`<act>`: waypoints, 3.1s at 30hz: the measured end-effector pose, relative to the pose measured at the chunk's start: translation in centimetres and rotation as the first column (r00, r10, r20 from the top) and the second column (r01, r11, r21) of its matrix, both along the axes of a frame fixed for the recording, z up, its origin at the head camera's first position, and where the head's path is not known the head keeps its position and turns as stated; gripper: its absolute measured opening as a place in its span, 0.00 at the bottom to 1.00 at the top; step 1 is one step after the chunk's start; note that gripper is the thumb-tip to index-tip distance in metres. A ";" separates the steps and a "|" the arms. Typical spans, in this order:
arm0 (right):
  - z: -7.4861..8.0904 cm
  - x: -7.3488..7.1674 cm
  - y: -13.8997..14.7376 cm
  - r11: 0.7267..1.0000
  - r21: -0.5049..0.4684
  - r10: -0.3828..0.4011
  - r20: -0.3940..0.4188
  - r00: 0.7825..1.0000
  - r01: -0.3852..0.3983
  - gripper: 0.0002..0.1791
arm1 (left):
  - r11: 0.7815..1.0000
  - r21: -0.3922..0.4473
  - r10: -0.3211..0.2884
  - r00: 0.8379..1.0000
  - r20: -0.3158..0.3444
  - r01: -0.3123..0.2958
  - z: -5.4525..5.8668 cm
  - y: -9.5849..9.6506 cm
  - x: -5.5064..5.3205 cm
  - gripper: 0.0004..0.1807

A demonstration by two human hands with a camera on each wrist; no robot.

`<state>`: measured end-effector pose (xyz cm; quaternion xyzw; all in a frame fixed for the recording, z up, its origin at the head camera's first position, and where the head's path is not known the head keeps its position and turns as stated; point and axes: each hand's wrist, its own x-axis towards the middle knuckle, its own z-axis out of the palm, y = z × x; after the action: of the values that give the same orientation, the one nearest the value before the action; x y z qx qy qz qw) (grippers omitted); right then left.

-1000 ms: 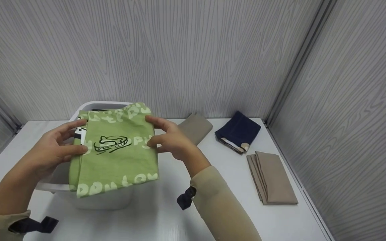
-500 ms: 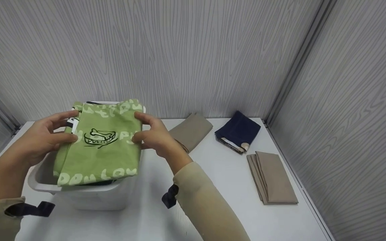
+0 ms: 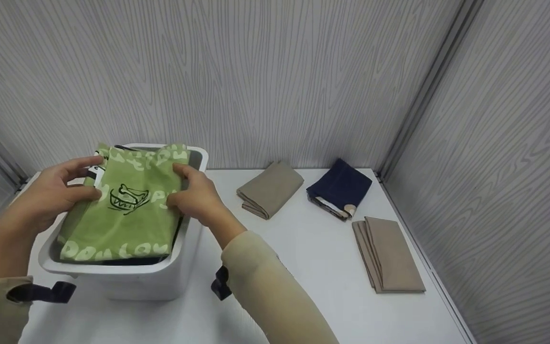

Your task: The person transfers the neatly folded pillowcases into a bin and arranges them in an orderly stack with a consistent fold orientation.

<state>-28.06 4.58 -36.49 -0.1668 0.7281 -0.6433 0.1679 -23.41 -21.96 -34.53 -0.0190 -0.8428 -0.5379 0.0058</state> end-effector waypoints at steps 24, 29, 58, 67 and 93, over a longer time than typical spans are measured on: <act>1.2 0.0 -0.9 0.849 0.488 0.007 -0.396 0.918 0.204 0.34 | 0.906 -0.396 0.109 0.987 -0.116 -0.147 -0.2 0.3 -1.3 0.40; 1.9 -0.2 1.8 0.914 0.343 -0.044 -0.452 0.891 0.219 0.26 | 0.867 -0.400 0.203 0.944 -0.259 -0.296 0.1 0.7 -0.8 0.37; -9.6 -5.0 14.4 0.759 0.469 -0.234 -0.452 0.861 0.452 0.27 | 0.871 -0.490 -0.298 0.830 -0.472 0.033 -10.5 24.8 3.9 0.23; -14.0 -7.0 13.8 0.645 0.619 -0.147 -0.475 0.868 0.448 0.33 | 0.852 -0.524 -0.159 0.952 -0.263 -0.002 -16.8 26.2 -2.1 0.26; -17.0 -2.8 16.9 0.585 0.715 0.097 -0.529 0.843 0.382 0.09 | 0.914 -0.405 -0.117 0.950 -0.290 -0.011 -20.4 23.8 -2.1 0.27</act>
<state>-30.89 21.51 -53.49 -0.1775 0.9651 -0.1898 -0.0314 -25.49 1.83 -54.89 -0.1267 -0.9228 -0.3440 0.1183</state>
